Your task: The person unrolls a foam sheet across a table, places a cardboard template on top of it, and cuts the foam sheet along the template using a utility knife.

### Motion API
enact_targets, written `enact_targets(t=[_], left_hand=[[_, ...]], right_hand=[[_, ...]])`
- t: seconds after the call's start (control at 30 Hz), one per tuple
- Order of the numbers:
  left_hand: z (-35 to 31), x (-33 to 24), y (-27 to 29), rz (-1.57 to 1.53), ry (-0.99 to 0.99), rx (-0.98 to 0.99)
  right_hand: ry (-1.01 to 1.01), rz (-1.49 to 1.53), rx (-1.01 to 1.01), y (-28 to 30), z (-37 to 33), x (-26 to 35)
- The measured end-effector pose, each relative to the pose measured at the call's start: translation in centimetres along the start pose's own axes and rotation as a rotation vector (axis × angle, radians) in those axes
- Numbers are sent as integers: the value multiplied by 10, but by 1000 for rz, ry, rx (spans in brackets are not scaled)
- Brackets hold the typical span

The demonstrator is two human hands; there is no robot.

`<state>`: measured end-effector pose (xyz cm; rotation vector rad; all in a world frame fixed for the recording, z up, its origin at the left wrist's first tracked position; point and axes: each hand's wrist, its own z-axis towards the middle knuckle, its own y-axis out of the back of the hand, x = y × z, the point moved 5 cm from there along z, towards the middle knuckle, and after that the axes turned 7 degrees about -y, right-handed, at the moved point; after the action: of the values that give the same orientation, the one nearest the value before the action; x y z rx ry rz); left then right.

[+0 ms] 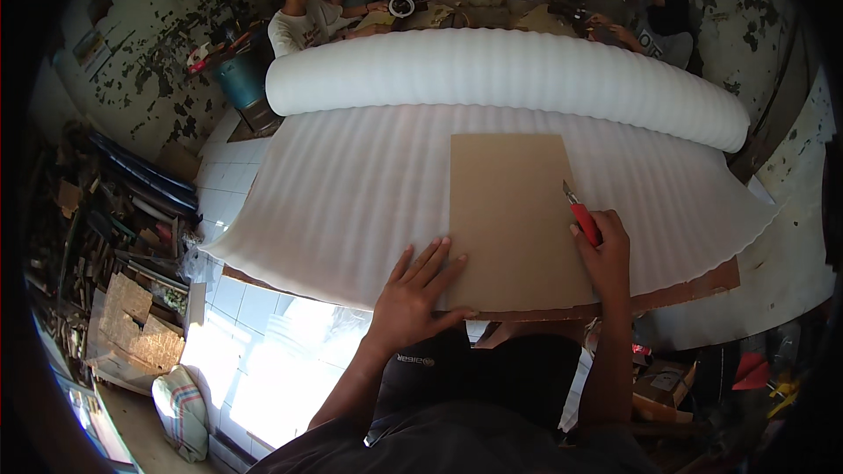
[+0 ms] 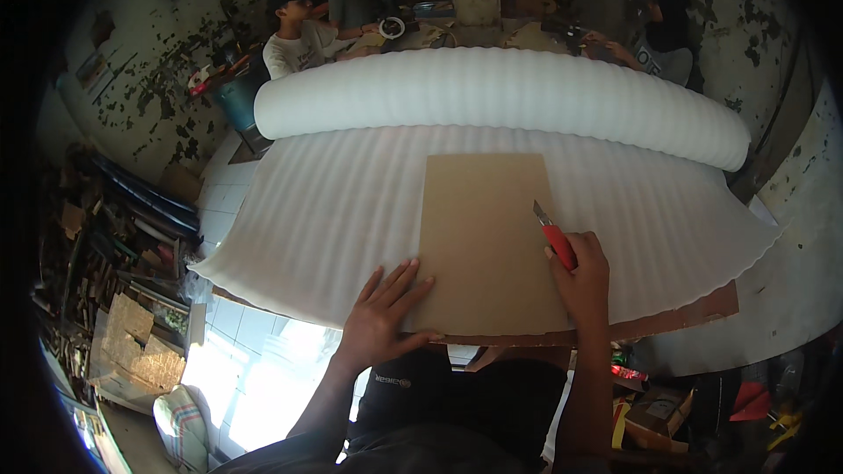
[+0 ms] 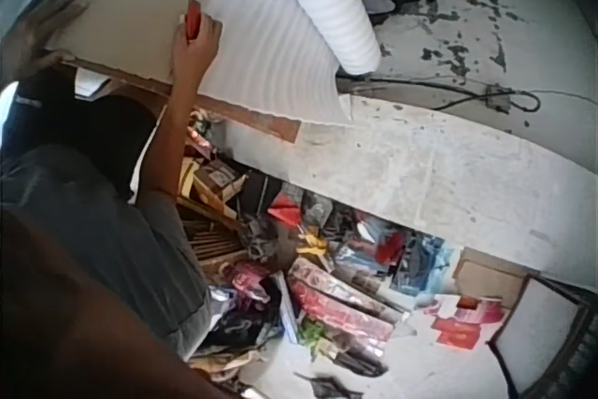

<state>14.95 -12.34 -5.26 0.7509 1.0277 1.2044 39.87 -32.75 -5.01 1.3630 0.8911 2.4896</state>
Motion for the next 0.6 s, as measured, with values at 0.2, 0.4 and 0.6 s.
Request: enact_targets(t=[0.2,0.4,0.6], left_hand=[[-1,-1,0,16,-16,-7],[-1,0,1,-4,-5,-30],[-3,0,-1,-8,-15,-48]], right_hand=[[19,9,-21,0,-1,-4],[8,-4,-29,-1,0,-1],[-15,-29,-31,1,0,-5]])
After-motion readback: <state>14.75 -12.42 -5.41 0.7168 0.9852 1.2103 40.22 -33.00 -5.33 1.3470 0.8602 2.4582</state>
